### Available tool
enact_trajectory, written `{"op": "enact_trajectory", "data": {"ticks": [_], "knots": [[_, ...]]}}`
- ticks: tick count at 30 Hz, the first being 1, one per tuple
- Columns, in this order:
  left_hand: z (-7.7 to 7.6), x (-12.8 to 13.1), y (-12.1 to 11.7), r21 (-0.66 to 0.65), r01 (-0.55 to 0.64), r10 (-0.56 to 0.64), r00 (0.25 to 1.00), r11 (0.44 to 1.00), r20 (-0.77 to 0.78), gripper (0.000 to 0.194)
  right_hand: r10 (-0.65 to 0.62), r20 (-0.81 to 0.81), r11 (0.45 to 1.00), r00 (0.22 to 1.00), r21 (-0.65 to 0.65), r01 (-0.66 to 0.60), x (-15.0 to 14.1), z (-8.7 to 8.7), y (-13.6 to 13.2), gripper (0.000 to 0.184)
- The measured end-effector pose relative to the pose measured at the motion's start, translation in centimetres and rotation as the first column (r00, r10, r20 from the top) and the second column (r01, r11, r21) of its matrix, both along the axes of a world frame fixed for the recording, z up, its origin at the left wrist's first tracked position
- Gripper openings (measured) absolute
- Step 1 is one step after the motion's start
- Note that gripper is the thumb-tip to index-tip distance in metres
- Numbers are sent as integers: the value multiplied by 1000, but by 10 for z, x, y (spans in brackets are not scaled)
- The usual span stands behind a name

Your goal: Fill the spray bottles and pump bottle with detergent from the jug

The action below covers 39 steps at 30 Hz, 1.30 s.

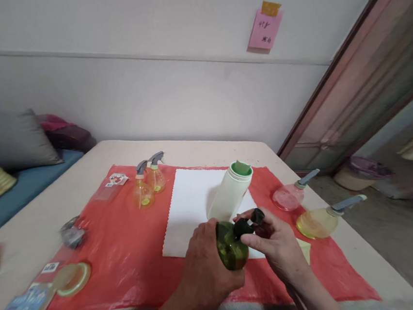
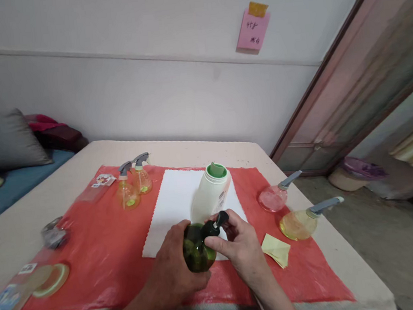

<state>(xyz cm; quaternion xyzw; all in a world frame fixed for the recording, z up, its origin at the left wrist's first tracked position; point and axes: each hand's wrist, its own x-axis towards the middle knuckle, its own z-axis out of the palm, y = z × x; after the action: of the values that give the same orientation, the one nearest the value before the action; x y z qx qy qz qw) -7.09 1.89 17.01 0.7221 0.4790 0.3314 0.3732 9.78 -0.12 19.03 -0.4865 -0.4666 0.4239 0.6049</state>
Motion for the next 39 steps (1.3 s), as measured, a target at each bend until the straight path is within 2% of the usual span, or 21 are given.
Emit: {"op": "enact_trajectory", "data": {"ticks": [4, 7, 10, 13, 16, 21, 26, 30, 32, 35, 39], "knots": [[1, 2, -1, 39, 9, -7, 998, 999, -58, 72, -37, -21, 998, 999, 46, 38, -8, -4, 1, 34], [4, 3, 0, -16, 12, -13, 999, 1000, -33, 74, -14, -108, 999, 994, 47, 20, -11, -8, 0, 39], [7, 4, 1, -127, -4, 0, 1000, 992, -30, 82, 67, -263, 998, 963, 27, -62, -10, -7, -2, 52], [10, 5, 0, -185, -44, 39, 999, 982, -30, 86, 162, -352, 984, 922, -15, -178, -7, -3, -3, 46], [10, 7, -1, -204, -52, 49, 999, 978, -22, 87, 187, -343, 979, 921, -15, -204, -6, -2, 0, 36], [14, 10, -5, -186, -114, 106, 993, 976, -57, 87, 158, -340, 988, 927, 52, -149, -12, -4, 3, 43], [27, 11, -8, -206, -111, 91, 990, 972, -104, 80, 294, -415, 955, 861, 85, -285, -11, 5, -4, 59], [35, 12, -9, -231, -140, 109, 984, 963, -142, 78, 318, -420, 946, 850, 79, -315, -8, 8, -6, 45], [35, 13, -10, -218, -145, 108, 979, 965, -172, 75, 288, -427, 957, 857, 84, -279, -9, 8, -4, 41], [33, 15, -10, -194, -151, 109, 971, 969, -211, 75, 251, -434, 968, 865, 92, -234, -11, 6, -1, 45], [30, 15, -10, -205, -154, 103, 965, 967, -240, 78, 295, -388, 956, 873, 110, -274, -8, 7, -4, 53]]}}
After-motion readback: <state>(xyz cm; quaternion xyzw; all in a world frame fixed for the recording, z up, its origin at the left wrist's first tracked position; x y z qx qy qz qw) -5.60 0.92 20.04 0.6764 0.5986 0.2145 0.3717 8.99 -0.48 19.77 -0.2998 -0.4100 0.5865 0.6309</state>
